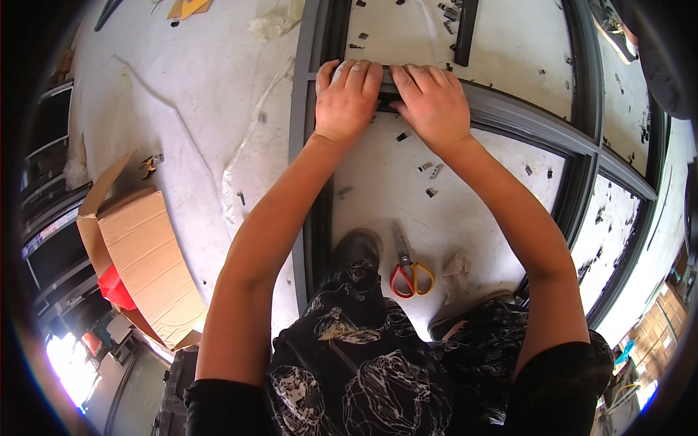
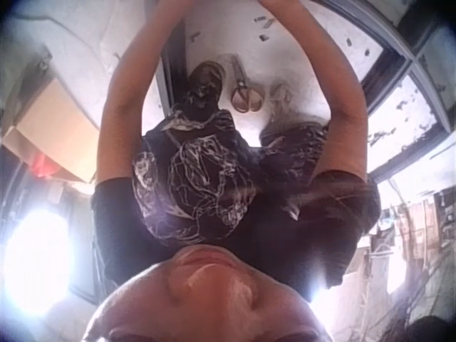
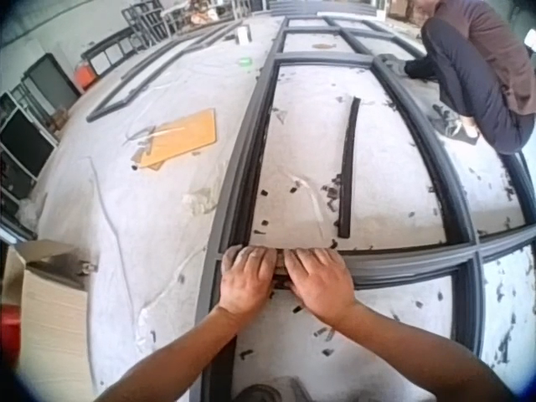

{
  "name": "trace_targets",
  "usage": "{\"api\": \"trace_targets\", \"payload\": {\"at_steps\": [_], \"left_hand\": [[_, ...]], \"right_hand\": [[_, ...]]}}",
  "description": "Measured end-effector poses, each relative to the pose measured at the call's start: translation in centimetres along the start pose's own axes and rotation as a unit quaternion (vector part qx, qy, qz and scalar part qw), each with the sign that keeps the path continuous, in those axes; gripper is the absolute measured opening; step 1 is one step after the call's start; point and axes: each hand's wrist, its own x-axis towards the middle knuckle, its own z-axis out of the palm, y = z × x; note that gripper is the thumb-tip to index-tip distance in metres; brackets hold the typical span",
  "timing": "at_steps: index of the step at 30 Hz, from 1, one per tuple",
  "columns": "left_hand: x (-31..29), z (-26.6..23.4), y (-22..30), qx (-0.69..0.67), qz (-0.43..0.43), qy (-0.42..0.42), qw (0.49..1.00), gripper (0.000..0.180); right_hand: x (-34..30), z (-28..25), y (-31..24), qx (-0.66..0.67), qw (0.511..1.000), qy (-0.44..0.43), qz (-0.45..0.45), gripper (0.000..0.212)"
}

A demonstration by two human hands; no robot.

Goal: Fitting rubber gaskets into a metal frame assembly and cutting them to size with scissors.

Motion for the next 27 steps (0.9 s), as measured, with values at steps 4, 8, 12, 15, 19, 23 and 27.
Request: {"api": "trace_targets", "payload": {"at_steps": [4, 8, 12, 15, 19, 23, 27], "left_hand": [[0.6, -0.7, 0.8, -0.047, -0.018, -0.016, 0.999, 0.066], [0.4, -1.6, 0.1, -0.052, -0.034, -0.051, 0.997, 0.067], [1.0, -3.2, 1.2, -0.017, -0.106, -0.082, 0.991, 0.069], [0.8, -3.6, 0.6, -0.005, -0.124, -0.096, 0.988, 0.072], [0.4, -4.0, -1.5, -0.015, -0.109, -0.118, 0.987, 0.064], [0.9, -4.0, -2.2, -0.058, -0.079, -0.099, 0.990, 0.047], [1.0, -3.2, -1.8, -0.047, -0.093, -0.117, 0.988, 0.050]], "right_hand": [[-0.2, 0.9, 0.3, -0.039, 0.998, 0.014, 0.040, 0.052], [0.6, 1.2, -0.2, -0.027, 0.999, 0.040, 0.025, 0.043], [0.8, 1.3, -0.2, -0.031, 0.998, 0.049, 0.021, 0.038], [0.8, 1.7, -0.1, -0.045, 0.997, 0.064, 0.012, 0.033], [1.1, 2.1, -0.8, -0.025, 0.996, 0.083, 0.005, 0.027], [1.0, 2.4, -1.6, -0.051, 0.996, 0.070, 0.020, 0.025], [0.8, 2.5, -0.7, -0.035, 0.996, 0.079, 0.013, 0.021]]}}
